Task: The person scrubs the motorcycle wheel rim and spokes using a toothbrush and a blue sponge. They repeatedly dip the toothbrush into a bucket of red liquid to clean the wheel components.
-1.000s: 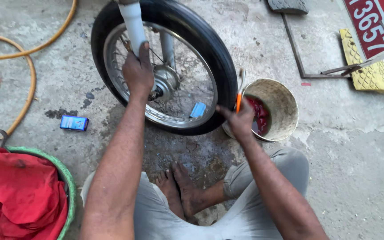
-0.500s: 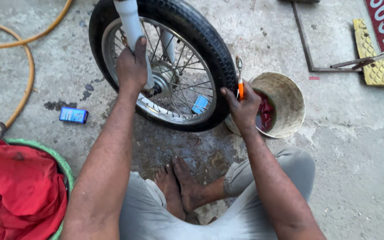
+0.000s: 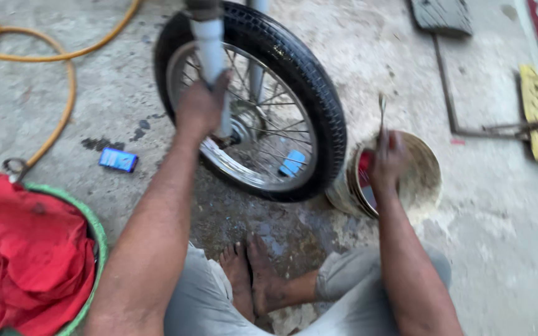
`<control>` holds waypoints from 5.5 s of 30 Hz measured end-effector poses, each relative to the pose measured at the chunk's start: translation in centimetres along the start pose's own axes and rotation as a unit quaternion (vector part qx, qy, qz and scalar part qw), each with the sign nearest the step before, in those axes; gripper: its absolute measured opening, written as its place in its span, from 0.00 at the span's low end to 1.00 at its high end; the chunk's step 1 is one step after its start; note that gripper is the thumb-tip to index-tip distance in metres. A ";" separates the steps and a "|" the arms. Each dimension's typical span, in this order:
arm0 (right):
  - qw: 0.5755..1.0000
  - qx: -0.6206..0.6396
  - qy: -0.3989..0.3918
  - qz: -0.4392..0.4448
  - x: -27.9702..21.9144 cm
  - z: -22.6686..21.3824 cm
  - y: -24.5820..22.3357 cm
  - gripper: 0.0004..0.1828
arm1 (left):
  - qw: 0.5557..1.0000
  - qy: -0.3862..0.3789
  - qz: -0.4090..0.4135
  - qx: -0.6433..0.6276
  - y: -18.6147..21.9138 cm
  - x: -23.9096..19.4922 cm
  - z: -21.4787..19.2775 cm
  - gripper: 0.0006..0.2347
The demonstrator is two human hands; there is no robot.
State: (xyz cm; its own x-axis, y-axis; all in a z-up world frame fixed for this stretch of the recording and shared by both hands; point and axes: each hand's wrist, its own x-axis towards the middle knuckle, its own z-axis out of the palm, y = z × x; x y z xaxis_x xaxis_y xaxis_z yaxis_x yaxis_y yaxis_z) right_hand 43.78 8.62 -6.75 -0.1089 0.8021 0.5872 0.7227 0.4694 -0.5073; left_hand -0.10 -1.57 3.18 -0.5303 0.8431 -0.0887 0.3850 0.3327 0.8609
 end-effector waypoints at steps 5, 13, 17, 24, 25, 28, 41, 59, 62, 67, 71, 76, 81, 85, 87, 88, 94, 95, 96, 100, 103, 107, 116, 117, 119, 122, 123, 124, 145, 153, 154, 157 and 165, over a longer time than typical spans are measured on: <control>0.859 -0.129 -0.309 0.387 -10.3 -0.2 10.2 0.17 | 0.998 0.021 0.004 0.065 0.4 -1.3 0.4 0.29; 0.777 -0.170 -0.456 0.399 -6.7 5.4 10.2 0.19 | 0.998 -0.003 0.009 0.061 0.7 -1.4 -0.7 0.28; 0.815 -0.171 -0.414 0.367 -6.4 5.2 8.2 0.21 | 0.998 -0.008 0.000 0.060 -0.1 -1.5 -1.0 0.28; 0.938 -0.099 -0.188 0.273 -3.8 -0.9 3.0 0.22 | 0.998 -0.017 0.020 0.063 0.0 -0.6 -0.5 0.28; 0.950 -0.087 -0.151 0.258 -4.2 -1.9 1.8 0.20 | 0.998 -0.013 0.024 0.059 -0.4 -0.9 -0.5 0.28; 0.990 -0.014 -0.055 0.126 -5.5 -2.4 -1.8 0.17 | 0.998 -0.008 0.051 0.046 -1.3 -1.0 -0.3 0.26; 0.936 0.037 -0.344 -0.058 -19.3 11.5 7.8 0.20 | 0.978 0.003 0.203 0.051 -2.9 -1.1 -1.0 0.21; 0.922 -0.054 -0.341 0.173 -19.5 21.6 8.3 0.21 | 0.992 0.000 0.104 0.073 -1.9 -1.1 -0.1 0.24; 0.855 0.169 -0.383 0.306 -23.3 19.5 5.0 0.21 | 0.993 0.002 0.098 0.071 -1.2 -1.2 -0.4 0.25; 0.737 -0.164 -0.650 -0.088 -21.3 12.9 2.3 0.10 | 0.996 -0.026 0.045 0.074 -0.4 -1.5 -0.4 0.24; 0.714 -0.204 -0.668 -0.051 -16.8 3.5 -2.4 0.15 | 0.996 -0.040 0.017 0.074 -0.1 -2.3 -1.2 0.24; 0.860 -0.049 -0.501 0.087 -12.3 -6.4 -10.8 0.15 | 0.977 -0.100 0.028 0.187 -0.6 -2.9 -2.1 0.20; 0.948 0.043 -0.315 0.019 -10.7 -6.5 -17.5 0.19 | 0.968 -0.094 0.055 0.224 -0.5 -3.0 -4.2 0.17; 0.979 0.038 -0.198 -0.014 -11.3 -2.8 -18.7 0.18 | 0.976 -0.080 0.042 0.200 0.3 -3.7 -4.7 0.18; 0.978 0.125 -0.164 0.043 -11.1 0.5 -19.0 0.17 | 0.978 -0.074 0.049 0.191 0.9 -3.8 -4.8 0.19; 0.972 0.170 -0.147 0.071 -10.8 2.3 -19.2 0.17 | 0.979 -0.068 0.057 0.184 1.1 -3.9 -4.7 0.20; 0.896 0.357 -0.156 0.213 -7.4 10.4 -20.8 0.15 | 0.982 -0.091 0.006 0.163 1.1 -2.8 -3.2 0.21; 0.879 0.377 -0.152 0.251 -7.4 10.8 -20.7 0.13 | 0.982 -0.091 0.008 0.164 0.8 -2.7 -2.7 0.21; 0.860 0.396 -0.146 0.288 -7.7 11.0 -20.5 0.12 | 0.982 -0.089 0.016 0.165 0.5 -2.5 -2.3 0.21; 0.918 0.294 -0.092 0.250 -8.4 11.5 -20.5 0.12 | 0.980 -0.094 0.024 0.176 0.2 -1.8 -2.1 0.22; 0.919 0.294 -0.080 0.251 -8.3 11.6 -20.7 0.13 | 0.984 -0.098 0.002 0.148 0.6 -1.8 -2.2 0.21; 0.920 0.268 -0.099 0.268 -9.0 10.3 -20.8 0.14 | 0.990 -0.087 -0.013 0.115 0.6 -2.5 -1.9 0.22; 0.890 0.339 -0.098 0.289 -8.8 11.8 -20.5 0.15 | 0.987 -0.091 -0.027 0.128 1.6 -2.7 -2.3 0.22; 0.882 0.345 -0.094 0.306 -9.0 11.7 -20.4 0.15 | 0.988 -0.089 -0.026 0.127 1.4 -2.9 -2.2 0.22; 0.871 0.354 -0.080 0.330 -9.1 11.5 -20.5 0.14 | 0.988 -0.085 -0.021 0.124 1.1 -2.8 -2.0 0.22; 0.870 0.347 -0.086 0.339 -8.1 10.9 -21.0 0.13 | 0.988 -0.114 -0.058 0.092 1.0 -2.5 -1.7 0.22; 0.874 0.333 -0.110 0.336 -7.8 10.8 -21.3 0.13 | 0.989 -0.104 -0.043 0.097 1.0 -2.5 -1.7 0.22; 0.877 0.319 -0.135 0.333 -7.4 10.7 -21.5 0.13 | 0.990 -0.093 -0.028 0.102 0.9 -2.5 -1.7 0.22; 0.978 0.110 -0.155 0.082 -5.2 8.7 -22.2 0.13 | 0.989 -0.120 0.056 -0.067 -2.7 0.3 -0.9 0.17; 0.996 0.048 -0.044 0.059 -8.3 10.0 -21.6 0.13 | 0.990 -0.113 0.031 -0.077 -3.9 0.2 -0.7 0.16; 0.997 0.029 -0.057 0.049 -8.4 9.9 -21.4 0.13 | 0.989 -0.117 0.044 -0.083 -3.9 -0.1 -0.8 0.16; 0.991 0.021 -0.101 0.086 -7.2 9.5 -21.0 0.05 | 0.986 -0.104 0.108 -0.069 -2.5 -0.6 -0.9 0.16; 0.991 0.092 -0.064 0.073 -8.6 10.0 -21.2 0.10 | 0.994 -0.096 0.055 -0.008 -2.6 -0.9 -1.0 0.19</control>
State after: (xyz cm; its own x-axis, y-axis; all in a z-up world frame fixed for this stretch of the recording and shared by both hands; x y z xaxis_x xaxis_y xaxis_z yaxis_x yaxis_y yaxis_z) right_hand 22.60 -4.57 -7.37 -0.1070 0.9011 0.4202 0.6014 0.3952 -0.6943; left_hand -1.37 -3.56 1.55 -0.3307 0.9397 -0.0874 0.4199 0.2294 0.8781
